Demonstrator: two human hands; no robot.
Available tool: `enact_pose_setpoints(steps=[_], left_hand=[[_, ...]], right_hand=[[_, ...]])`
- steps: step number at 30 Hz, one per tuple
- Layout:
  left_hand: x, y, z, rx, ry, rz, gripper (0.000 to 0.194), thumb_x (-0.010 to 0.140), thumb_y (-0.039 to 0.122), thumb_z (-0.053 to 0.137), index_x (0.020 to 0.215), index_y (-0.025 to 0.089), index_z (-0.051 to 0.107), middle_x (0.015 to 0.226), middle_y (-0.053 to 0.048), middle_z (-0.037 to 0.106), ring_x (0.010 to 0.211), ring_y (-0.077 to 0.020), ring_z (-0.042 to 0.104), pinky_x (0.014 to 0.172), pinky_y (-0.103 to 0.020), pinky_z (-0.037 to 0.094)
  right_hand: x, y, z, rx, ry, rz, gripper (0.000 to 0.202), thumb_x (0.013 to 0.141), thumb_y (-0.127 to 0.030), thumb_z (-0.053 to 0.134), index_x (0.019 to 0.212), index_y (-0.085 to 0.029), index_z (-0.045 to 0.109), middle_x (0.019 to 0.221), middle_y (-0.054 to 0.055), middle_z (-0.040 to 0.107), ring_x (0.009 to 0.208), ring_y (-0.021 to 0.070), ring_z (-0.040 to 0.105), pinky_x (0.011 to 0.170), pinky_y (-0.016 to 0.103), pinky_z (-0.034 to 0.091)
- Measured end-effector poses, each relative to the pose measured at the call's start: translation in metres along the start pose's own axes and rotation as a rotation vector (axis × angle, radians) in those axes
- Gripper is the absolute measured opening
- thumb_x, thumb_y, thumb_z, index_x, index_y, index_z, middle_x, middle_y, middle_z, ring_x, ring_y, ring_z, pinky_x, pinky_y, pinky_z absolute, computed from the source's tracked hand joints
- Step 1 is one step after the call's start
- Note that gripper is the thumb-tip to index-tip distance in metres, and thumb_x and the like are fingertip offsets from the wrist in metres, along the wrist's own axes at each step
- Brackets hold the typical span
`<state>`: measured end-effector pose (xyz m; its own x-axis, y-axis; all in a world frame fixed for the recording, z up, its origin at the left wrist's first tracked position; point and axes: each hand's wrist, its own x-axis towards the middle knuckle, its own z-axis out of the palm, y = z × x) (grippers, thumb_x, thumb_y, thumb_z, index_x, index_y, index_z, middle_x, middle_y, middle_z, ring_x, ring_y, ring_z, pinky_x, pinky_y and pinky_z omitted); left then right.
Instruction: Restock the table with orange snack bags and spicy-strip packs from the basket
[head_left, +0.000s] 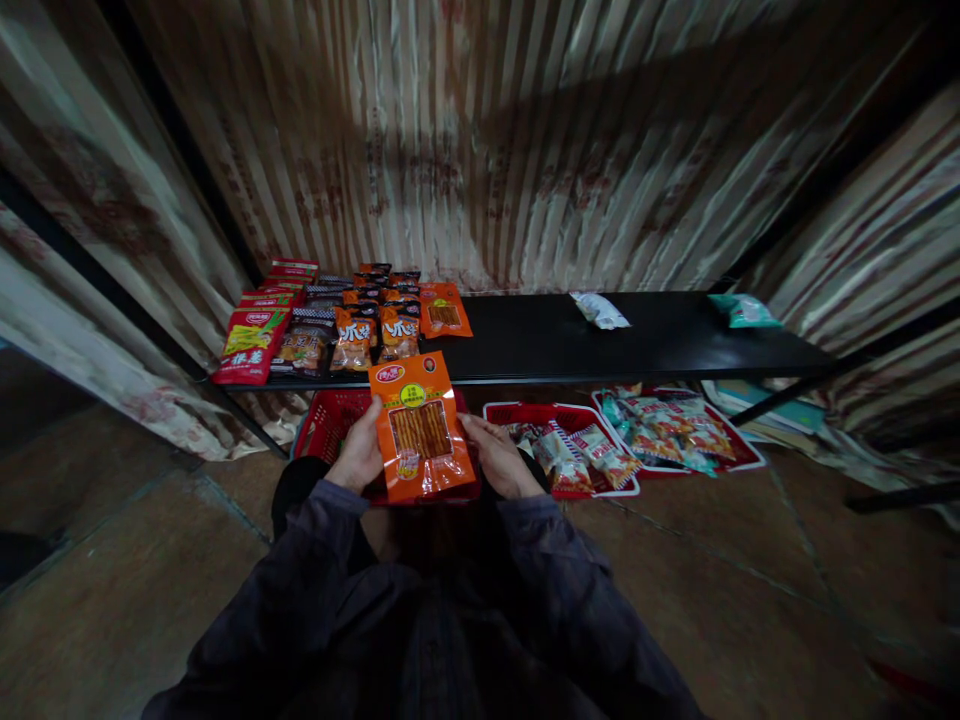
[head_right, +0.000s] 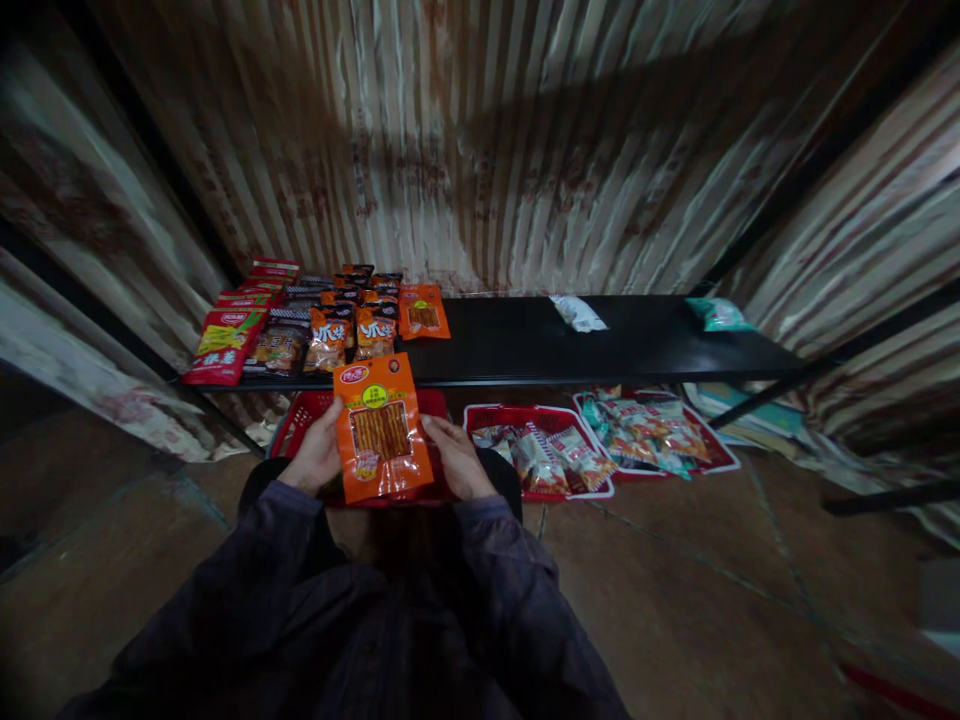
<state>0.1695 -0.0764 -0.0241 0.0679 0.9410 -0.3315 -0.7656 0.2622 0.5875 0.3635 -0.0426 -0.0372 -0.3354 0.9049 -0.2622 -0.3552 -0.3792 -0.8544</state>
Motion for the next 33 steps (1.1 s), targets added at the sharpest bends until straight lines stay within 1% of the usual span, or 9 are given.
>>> enact_pose_setpoints(steps=[5, 10, 13, 15, 20, 23, 27, 29, 33], left_hand=[[0.006, 0.012, 0.008, -0.009, 0.056, 0.04, 0.048, 0.087, 0.043, 0.048, 0.122, 0.01, 0.053, 0.105, -0.014, 0.07, 0.102, -0.0285, 0.063, 0.094, -0.044, 0.046], [0.006, 0.02, 0.02, -0.022, 0.005, 0.046, 0.044, 0.088, 0.039, 0.048, 0.12, 0.011, 0.055, 0.105, -0.013, 0.07, 0.102, -0.0293, 0.063, 0.093, -0.047, 0.046], [0.005, 0.02, 0.019, -0.008, -0.027, 0.056, 0.038, 0.085, 0.03, 0.051, 0.118, 0.011, 0.056, 0.103, -0.011, 0.07, 0.101, -0.0283, 0.064, 0.093, -0.047, 0.046], [0.004, 0.017, 0.016, 0.015, -0.041, 0.07, 0.038, 0.079, 0.022, 0.055, 0.116, 0.011, 0.058, 0.102, -0.01, 0.07, 0.099, -0.0272, 0.064, 0.094, -0.046, 0.046], [-0.004, 0.005, 0.009, 0.166, -0.039, 0.139, 0.048, 0.061, 0.004, 0.061, 0.108, 0.016, 0.062, 0.093, -0.005, 0.072, 0.092, -0.0233, 0.066, 0.092, -0.042, 0.047], [-0.008, 0.0, 0.01, 0.245, -0.065, 0.138, 0.057, 0.057, 0.001, 0.064, 0.112, 0.017, 0.061, 0.094, -0.005, 0.071, 0.092, -0.0232, 0.066, 0.093, -0.04, 0.047], [-0.008, -0.003, 0.008, 0.27, -0.097, 0.157, 0.068, 0.056, 0.0, 0.063, 0.12, 0.02, 0.056, 0.097, -0.005, 0.071, 0.094, -0.0227, 0.065, 0.093, -0.039, 0.047], [-0.006, -0.004, 0.006, 0.28, -0.114, 0.16, 0.068, 0.055, 0.0, 0.063, 0.119, 0.02, 0.056, 0.098, -0.005, 0.071, 0.095, -0.0224, 0.065, 0.093, -0.038, 0.047], [-0.007, -0.004, 0.004, 0.286, -0.126, 0.158, 0.059, 0.053, 0.0, 0.064, 0.109, 0.018, 0.06, 0.097, -0.005, 0.071, 0.092, -0.022, 0.066, 0.09, -0.037, 0.049]], right_hand=[[-0.012, 0.007, -0.006, -0.006, -0.128, 0.033, 0.032, 0.056, -0.034, 0.082, 0.084, -0.022, 0.072, 0.083, 0.001, 0.073, 0.073, 0.0151, 0.065, 0.067, 0.027, 0.051], [-0.015, 0.008, -0.003, 0.013, -0.22, 0.017, 0.037, 0.058, -0.032, 0.081, 0.092, -0.024, 0.07, 0.091, 0.001, 0.072, 0.076, 0.0164, 0.065, 0.07, 0.03, 0.054], [-0.014, 0.01, -0.002, 0.035, -0.209, -0.013, 0.038, 0.059, -0.031, 0.08, 0.095, -0.025, 0.069, 0.092, 0.0, 0.072, 0.076, 0.0167, 0.066, 0.068, 0.03, 0.054], [-0.014, 0.011, -0.001, 0.05, -0.185, -0.031, 0.038, 0.06, -0.031, 0.079, 0.097, -0.026, 0.068, 0.093, 0.0, 0.072, 0.076, 0.017, 0.066, 0.067, 0.03, 0.054], [-0.015, 0.011, 0.002, 0.069, -0.115, -0.035, 0.038, 0.058, -0.03, 0.08, 0.094, -0.026, 0.069, 0.092, 0.0, 0.072, 0.076, 0.0173, 0.066, 0.068, 0.03, 0.053], [-0.015, 0.009, 0.003, 0.075, -0.083, -0.034, 0.038, 0.056, -0.03, 0.08, 0.093, -0.026, 0.069, 0.091, 0.0, 0.072, 0.075, 0.0172, 0.066, 0.068, 0.03, 0.053], [-0.015, 0.01, 0.002, 0.074, -0.093, -0.043, 0.037, 0.058, -0.029, 0.08, 0.093, -0.027, 0.07, 0.091, -0.001, 0.072, 0.077, 0.017, 0.065, 0.07, 0.031, 0.053], [-0.015, 0.01, 0.0, 0.075, -0.095, -0.043, 0.035, 0.058, -0.029, 0.08, 0.091, -0.026, 0.07, 0.091, 0.0, 0.072, 0.077, 0.0169, 0.065, 0.07, 0.03, 0.053], [-0.016, 0.011, -0.002, 0.08, -0.084, -0.035, 0.037, 0.057, -0.029, 0.081, 0.091, -0.025, 0.07, 0.092, 0.0, 0.072, 0.077, 0.0164, 0.065, 0.071, 0.03, 0.052]])
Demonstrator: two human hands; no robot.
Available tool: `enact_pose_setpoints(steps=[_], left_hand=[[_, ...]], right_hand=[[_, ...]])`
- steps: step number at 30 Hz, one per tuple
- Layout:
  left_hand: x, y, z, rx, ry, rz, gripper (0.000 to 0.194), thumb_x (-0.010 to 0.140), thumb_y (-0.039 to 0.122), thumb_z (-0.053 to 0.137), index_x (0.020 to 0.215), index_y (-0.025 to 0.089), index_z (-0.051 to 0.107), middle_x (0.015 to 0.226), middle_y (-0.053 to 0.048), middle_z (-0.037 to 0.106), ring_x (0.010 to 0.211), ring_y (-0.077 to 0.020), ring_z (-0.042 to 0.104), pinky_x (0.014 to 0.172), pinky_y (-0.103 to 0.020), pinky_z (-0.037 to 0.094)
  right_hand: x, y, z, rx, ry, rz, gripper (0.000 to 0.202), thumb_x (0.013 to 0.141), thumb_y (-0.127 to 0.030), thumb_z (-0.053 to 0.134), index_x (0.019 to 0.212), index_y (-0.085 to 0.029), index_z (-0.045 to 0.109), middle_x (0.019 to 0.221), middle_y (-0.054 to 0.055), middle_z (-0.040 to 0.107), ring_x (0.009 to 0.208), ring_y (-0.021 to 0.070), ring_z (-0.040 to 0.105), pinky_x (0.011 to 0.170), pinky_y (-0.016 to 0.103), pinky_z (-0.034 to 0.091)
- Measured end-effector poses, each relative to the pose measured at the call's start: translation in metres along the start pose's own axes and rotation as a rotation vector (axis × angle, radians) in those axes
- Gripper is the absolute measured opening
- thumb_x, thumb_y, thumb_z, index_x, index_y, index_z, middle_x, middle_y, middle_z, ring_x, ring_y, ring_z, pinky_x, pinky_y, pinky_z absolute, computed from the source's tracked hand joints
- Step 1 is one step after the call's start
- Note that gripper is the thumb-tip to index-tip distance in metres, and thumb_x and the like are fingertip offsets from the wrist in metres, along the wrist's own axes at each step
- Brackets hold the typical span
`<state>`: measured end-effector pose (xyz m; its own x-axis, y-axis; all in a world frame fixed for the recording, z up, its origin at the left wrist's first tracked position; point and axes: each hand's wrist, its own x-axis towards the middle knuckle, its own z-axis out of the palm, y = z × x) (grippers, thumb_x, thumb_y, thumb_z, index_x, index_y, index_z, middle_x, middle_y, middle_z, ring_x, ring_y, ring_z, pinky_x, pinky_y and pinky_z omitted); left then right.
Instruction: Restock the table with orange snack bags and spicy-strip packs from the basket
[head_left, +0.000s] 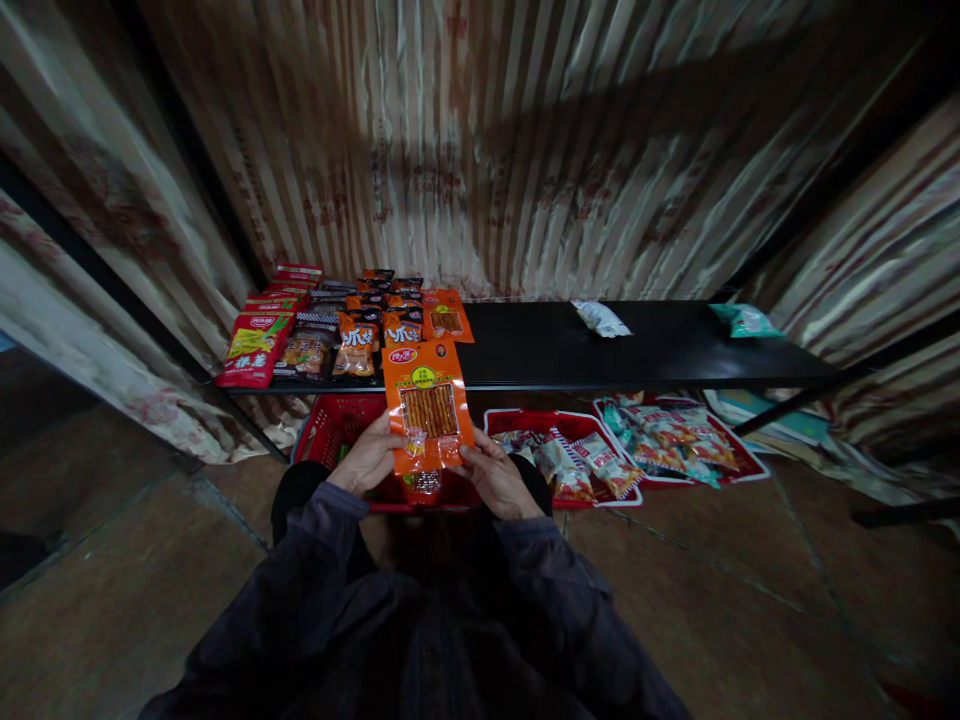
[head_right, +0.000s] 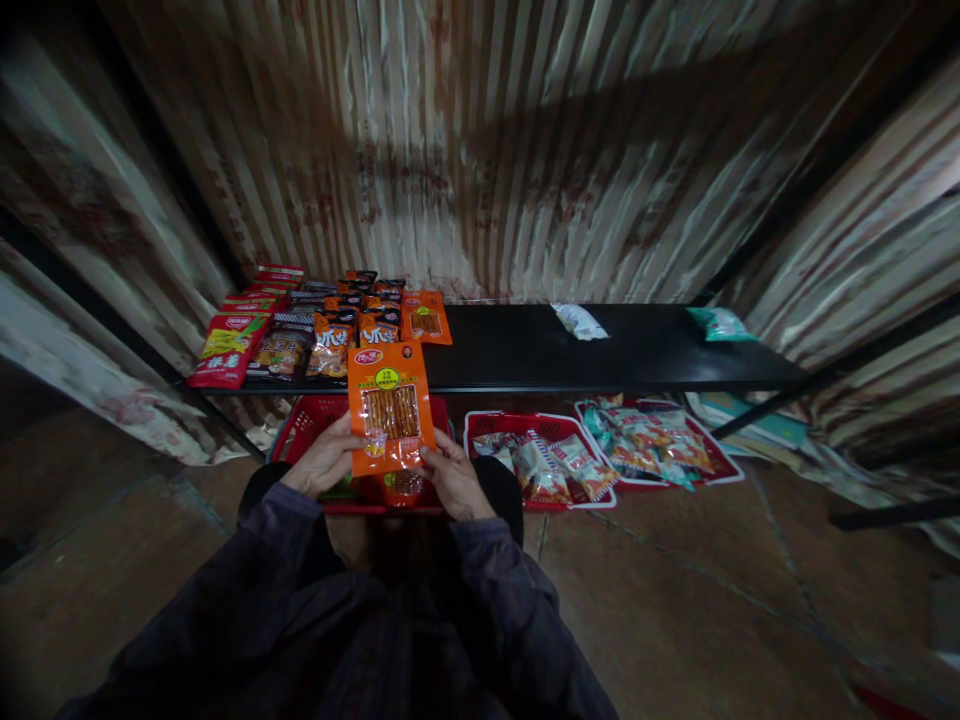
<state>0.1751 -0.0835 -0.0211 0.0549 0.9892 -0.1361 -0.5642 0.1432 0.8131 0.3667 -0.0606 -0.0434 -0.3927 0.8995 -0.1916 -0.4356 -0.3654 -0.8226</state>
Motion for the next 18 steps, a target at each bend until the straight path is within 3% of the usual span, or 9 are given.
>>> enact_pose_setpoints(steps=[11, 18], left_hand=[[-0.007, -0.012, -0.003, -0.041, -0.001, -0.041, 0.056, 0.053, -0.001, 0.064, 0.106, 0.017, 0.061, 0.097, -0.006, 0.071, 0.095, -0.0245, 0.065, 0.09, -0.038, 0.048], [-0.01, -0.012, -0.001, -0.031, 0.011, -0.041, 0.058, 0.051, -0.001, 0.065, 0.106, 0.018, 0.062, 0.099, -0.006, 0.071, 0.094, -0.0245, 0.066, 0.089, -0.038, 0.049]], right_hand=[[0.002, 0.0, -0.004, 0.002, -0.021, -0.016, 0.029, 0.061, -0.029, 0.076, 0.089, -0.024, 0.072, 0.087, -0.001, 0.073, 0.077, 0.0171, 0.065, 0.076, 0.029, 0.049], [0.007, 0.003, -0.003, -0.009, 0.033, -0.003, 0.027, 0.062, -0.034, 0.076, 0.087, -0.027, 0.07, 0.089, 0.0, 0.073, 0.084, 0.0208, 0.066, 0.08, 0.033, 0.05]])
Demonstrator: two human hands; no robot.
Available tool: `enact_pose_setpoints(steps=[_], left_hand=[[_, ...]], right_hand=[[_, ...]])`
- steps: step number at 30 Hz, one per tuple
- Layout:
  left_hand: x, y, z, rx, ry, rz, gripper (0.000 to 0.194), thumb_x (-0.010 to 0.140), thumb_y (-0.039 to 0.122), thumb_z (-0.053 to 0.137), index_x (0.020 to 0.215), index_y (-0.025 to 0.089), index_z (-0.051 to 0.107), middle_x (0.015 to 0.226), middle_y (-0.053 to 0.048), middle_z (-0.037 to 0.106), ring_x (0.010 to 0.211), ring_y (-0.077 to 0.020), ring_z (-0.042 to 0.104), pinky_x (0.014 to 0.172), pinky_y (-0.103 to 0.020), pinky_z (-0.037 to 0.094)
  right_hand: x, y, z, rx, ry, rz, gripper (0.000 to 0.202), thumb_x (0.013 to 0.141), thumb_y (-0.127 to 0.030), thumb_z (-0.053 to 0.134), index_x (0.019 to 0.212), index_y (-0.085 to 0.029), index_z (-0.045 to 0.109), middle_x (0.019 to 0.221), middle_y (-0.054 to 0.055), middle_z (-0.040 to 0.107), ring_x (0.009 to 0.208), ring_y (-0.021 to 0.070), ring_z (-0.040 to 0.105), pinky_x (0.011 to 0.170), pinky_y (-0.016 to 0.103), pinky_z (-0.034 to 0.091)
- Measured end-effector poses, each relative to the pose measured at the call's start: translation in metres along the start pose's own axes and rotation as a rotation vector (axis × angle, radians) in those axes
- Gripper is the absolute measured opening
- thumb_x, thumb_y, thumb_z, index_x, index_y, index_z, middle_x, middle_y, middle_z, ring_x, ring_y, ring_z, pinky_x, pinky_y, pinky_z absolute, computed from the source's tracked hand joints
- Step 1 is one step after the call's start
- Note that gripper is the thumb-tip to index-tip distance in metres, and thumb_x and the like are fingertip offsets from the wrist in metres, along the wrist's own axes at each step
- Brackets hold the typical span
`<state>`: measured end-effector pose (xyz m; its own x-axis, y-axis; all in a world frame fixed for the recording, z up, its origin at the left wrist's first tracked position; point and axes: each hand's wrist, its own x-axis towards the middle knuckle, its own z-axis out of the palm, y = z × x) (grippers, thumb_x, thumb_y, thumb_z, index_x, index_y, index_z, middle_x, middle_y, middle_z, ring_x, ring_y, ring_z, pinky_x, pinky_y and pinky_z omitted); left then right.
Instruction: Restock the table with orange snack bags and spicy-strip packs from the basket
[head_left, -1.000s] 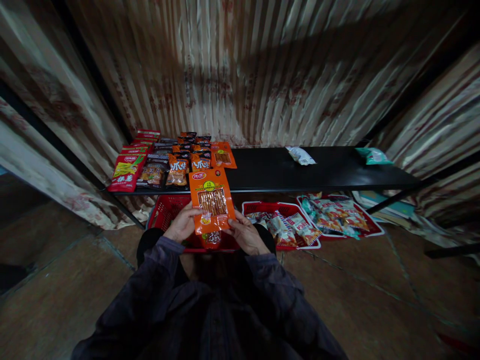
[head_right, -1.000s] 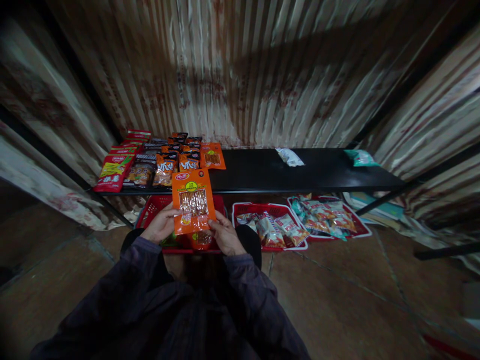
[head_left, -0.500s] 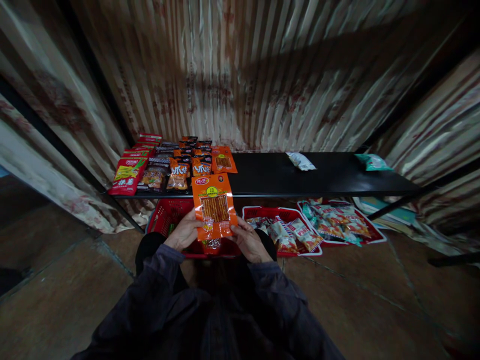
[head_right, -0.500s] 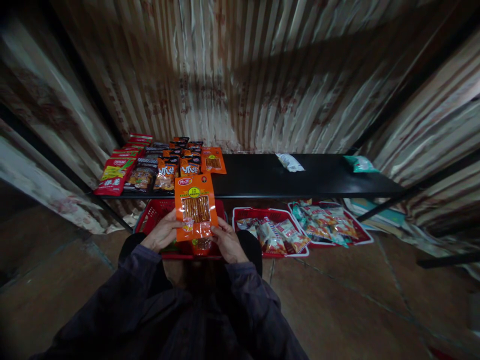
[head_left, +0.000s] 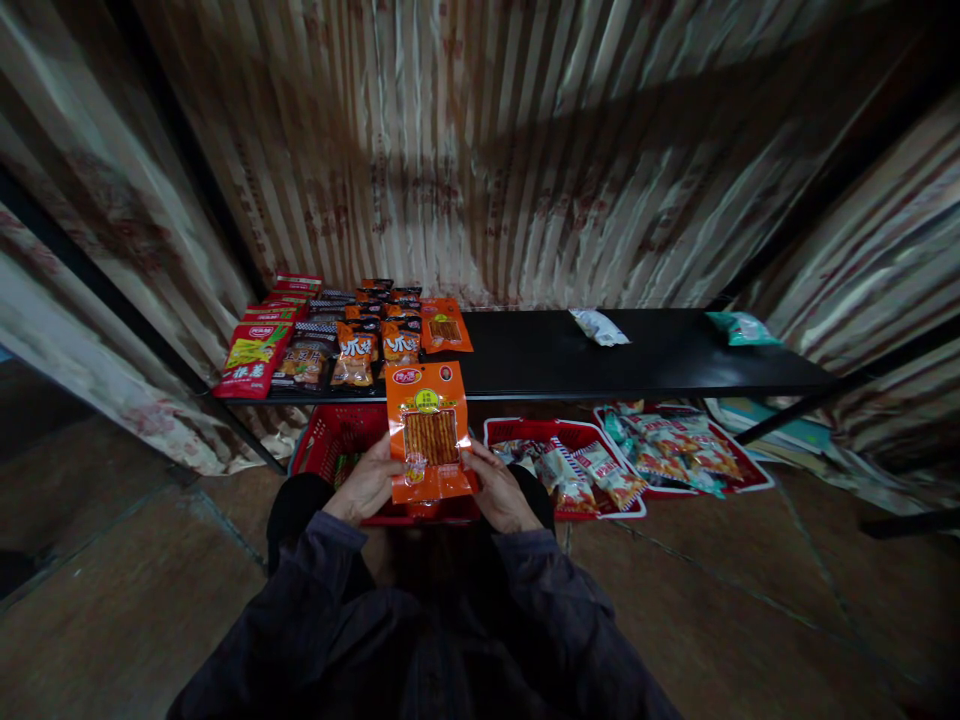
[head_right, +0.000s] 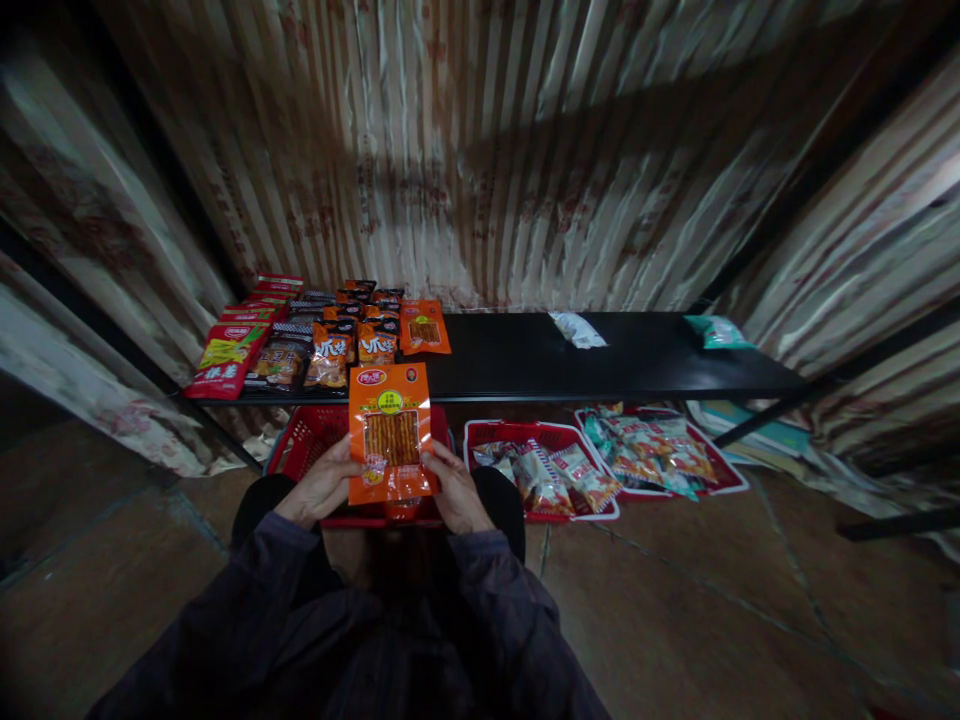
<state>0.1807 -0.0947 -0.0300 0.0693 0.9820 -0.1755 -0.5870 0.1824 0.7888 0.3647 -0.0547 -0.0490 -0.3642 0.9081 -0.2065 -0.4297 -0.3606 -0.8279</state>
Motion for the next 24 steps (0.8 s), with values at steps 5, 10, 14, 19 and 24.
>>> enact_pose_setpoints(steps=[5, 10, 14, 19, 24], left_hand=[[-0.003, 0.002, 0.004, 0.005, 0.015, -0.006, 0.059, 0.052, -0.001, 0.065, 0.108, 0.019, 0.062, 0.101, -0.006, 0.071, 0.096, -0.0249, 0.066, 0.089, -0.037, 0.049], [-0.007, 0.004, 0.008, 0.005, 0.021, -0.034, 0.059, 0.052, -0.001, 0.064, 0.107, 0.02, 0.062, 0.098, -0.004, 0.071, 0.094, -0.0232, 0.066, 0.088, -0.035, 0.049], [-0.008, 0.005, 0.014, 0.006, 0.035, -0.024, 0.053, 0.052, -0.001, 0.065, 0.101, 0.018, 0.064, 0.098, -0.005, 0.071, 0.091, -0.0231, 0.067, 0.087, -0.034, 0.049], [-0.006, 0.003, 0.016, 0.051, 0.083, 0.023, 0.046, 0.056, 0.006, 0.07, 0.101, 0.017, 0.063, 0.094, -0.007, 0.072, 0.089, -0.0246, 0.067, 0.085, -0.037, 0.05], [-0.002, 0.003, 0.018, 0.103, 0.126, 0.126, 0.047, 0.06, 0.008, 0.066, 0.105, 0.018, 0.063, 0.1, -0.006, 0.07, 0.095, -0.024, 0.065, 0.087, -0.036, 0.048]], right_hand=[[0.001, 0.001, 0.003, 0.031, 0.014, 0.018, 0.032, 0.062, -0.037, 0.077, 0.091, -0.026, 0.068, 0.091, 0.001, 0.073, 0.086, 0.0222, 0.067, 0.079, 0.035, 0.051], [0.001, 0.003, 0.004, 0.036, 0.028, -0.012, 0.036, 0.062, -0.04, 0.077, 0.094, -0.026, 0.068, 0.095, 0.004, 0.073, 0.09, 0.0249, 0.067, 0.079, 0.037, 0.052], [0.0, 0.004, 0.004, 0.042, 0.031, -0.012, 0.035, 0.063, -0.04, 0.077, 0.093, -0.026, 0.068, 0.095, 0.003, 0.073, 0.092, 0.0245, 0.067, 0.08, 0.037, 0.052], [-0.003, 0.002, 0.006, 0.091, 0.024, 0.009, 0.036, 0.062, -0.038, 0.078, 0.094, -0.024, 0.068, 0.094, 0.003, 0.074, 0.095, 0.0248, 0.066, 0.081, 0.037, 0.052], [-0.002, 0.002, 0.004, 0.142, 0.095, 0.016, 0.033, 0.059, -0.034, 0.08, 0.089, -0.025, 0.069, 0.091, 0.001, 0.074, 0.093, 0.0225, 0.067, 0.082, 0.035, 0.052]])
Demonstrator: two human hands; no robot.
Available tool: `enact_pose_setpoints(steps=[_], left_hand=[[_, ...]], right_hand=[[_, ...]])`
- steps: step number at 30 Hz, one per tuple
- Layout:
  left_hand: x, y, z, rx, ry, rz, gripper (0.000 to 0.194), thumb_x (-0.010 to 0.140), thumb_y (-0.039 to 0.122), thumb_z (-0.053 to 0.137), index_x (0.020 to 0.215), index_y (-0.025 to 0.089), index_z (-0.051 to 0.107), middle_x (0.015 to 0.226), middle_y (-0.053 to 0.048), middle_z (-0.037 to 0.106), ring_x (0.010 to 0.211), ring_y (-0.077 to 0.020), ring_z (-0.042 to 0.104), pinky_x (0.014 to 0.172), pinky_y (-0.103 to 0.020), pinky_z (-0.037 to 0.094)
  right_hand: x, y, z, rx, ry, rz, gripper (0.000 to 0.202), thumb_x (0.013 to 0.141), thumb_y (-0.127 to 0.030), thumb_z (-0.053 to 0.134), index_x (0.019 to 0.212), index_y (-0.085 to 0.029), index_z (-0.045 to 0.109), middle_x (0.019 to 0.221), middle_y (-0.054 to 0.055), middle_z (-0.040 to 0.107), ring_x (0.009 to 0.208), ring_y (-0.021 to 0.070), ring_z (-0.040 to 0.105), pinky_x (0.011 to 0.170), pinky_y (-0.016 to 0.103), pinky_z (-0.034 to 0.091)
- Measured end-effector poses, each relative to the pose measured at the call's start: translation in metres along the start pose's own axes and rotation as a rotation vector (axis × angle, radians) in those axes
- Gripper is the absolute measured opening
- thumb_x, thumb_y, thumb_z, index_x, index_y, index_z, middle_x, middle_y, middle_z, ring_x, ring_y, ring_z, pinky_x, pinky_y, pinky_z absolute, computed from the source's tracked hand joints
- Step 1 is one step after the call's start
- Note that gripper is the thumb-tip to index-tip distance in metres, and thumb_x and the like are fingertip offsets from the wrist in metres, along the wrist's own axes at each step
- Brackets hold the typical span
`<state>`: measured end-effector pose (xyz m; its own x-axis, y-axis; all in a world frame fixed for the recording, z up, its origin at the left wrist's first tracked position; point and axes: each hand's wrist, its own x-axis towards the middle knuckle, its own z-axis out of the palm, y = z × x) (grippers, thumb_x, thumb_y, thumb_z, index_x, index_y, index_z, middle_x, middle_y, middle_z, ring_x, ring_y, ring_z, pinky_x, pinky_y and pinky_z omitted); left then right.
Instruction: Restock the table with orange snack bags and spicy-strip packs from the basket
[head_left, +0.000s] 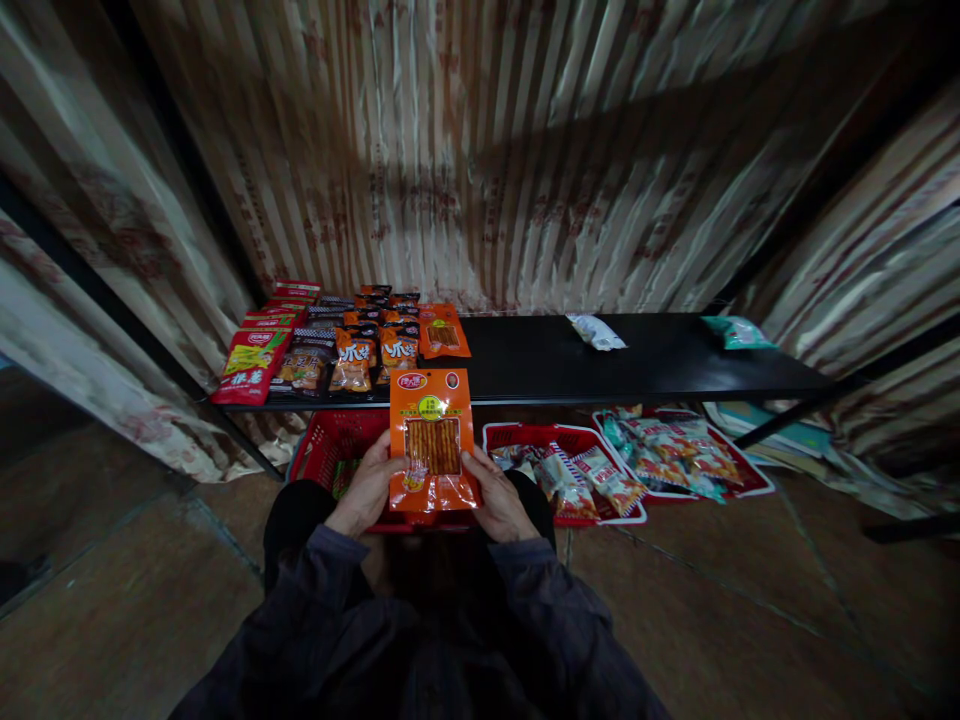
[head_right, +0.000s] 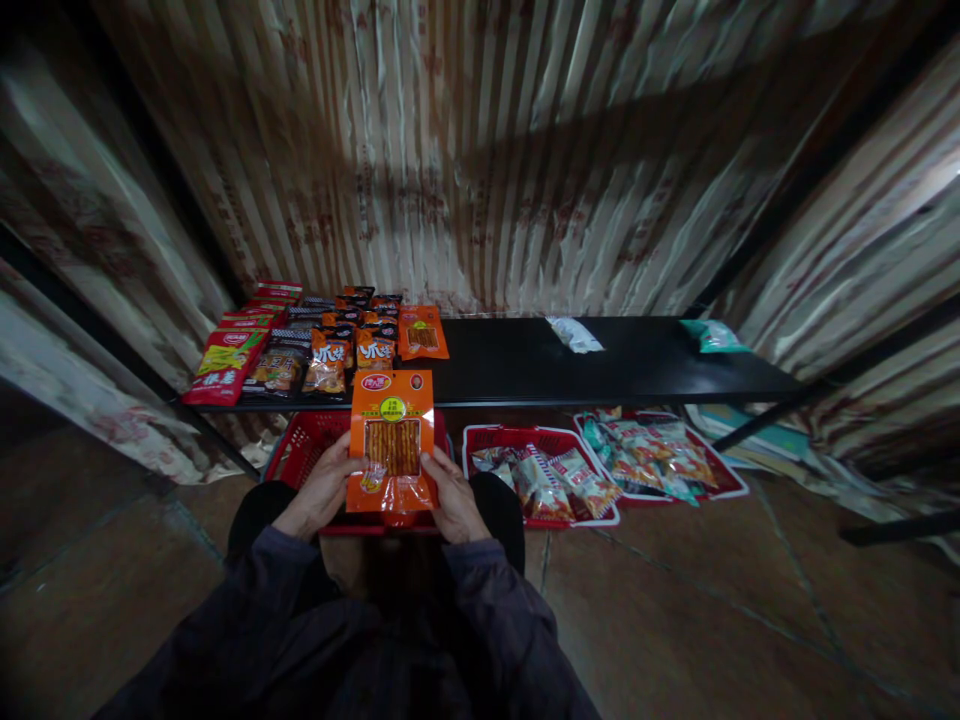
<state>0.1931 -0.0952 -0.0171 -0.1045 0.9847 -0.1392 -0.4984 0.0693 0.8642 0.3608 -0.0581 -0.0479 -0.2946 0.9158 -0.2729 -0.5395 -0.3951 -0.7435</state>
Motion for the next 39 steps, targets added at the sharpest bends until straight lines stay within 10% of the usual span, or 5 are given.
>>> enact_pose_setpoints(steps=[7, 19, 27, 39], left_hand=[[0.005, -0.003, 0.003, 0.194, 0.251, 0.235, 0.05, 0.065, 0.008, 0.065, 0.113, 0.022, 0.061, 0.121, -0.007, 0.061, 0.116, -0.023, 0.053, 0.1, -0.033, 0.039], [-0.005, -0.012, 0.023, 0.964, 0.321, 0.508, 0.044, 0.078, 0.016, 0.05, 0.121, 0.021, 0.056, 0.143, -0.009, 0.041, 0.137, -0.0239, 0.029, 0.114, -0.043, 0.022], [-0.004, -0.022, 0.035, 0.737, 0.178, 0.367, 0.055, 0.083, 0.036, 0.055, 0.134, 0.018, 0.044, 0.149, -0.012, 0.033, 0.14, -0.023, 0.022, 0.115, -0.041, 0.017], [-0.003, -0.031, 0.035, 0.101, 0.234, 0.164, 0.045, 0.078, 0.049, 0.061, 0.111, 0.019, 0.061, 0.115, -0.009, 0.065, 0.116, -0.0224, 0.054, 0.102, -0.032, 0.038]], right_hand=[[-0.001, -0.002, -0.001, 0.003, -0.019, -0.01, 0.033, 0.06, -0.033, 0.08, 0.09, -0.024, 0.07, 0.088, -0.001, 0.074, 0.09, 0.0217, 0.068, 0.08, 0.033, 0.052], [0.0, 0.001, -0.001, -0.088, 0.007, -0.112, 0.036, 0.063, -0.039, 0.076, 0.095, -0.023, 0.07, 0.096, 0.002, 0.073, 0.1, 0.0258, 0.065, 0.087, 0.038, 0.051], [-0.007, 0.005, 0.009, -0.304, -0.041, -0.321, 0.037, 0.074, -0.043, 0.068, 0.104, -0.024, 0.07, 0.104, 0.002, 0.072, 0.1, 0.0235, 0.064, 0.095, 0.041, 0.048], [-0.034, 0.013, 0.022, -1.535, -0.048, -0.979, 0.053, 0.081, -0.007, 0.044, 0.13, -0.023, 0.053, 0.129, 0.008, 0.058, 0.114, 0.024, 0.056, 0.096, 0.043, 0.047]])
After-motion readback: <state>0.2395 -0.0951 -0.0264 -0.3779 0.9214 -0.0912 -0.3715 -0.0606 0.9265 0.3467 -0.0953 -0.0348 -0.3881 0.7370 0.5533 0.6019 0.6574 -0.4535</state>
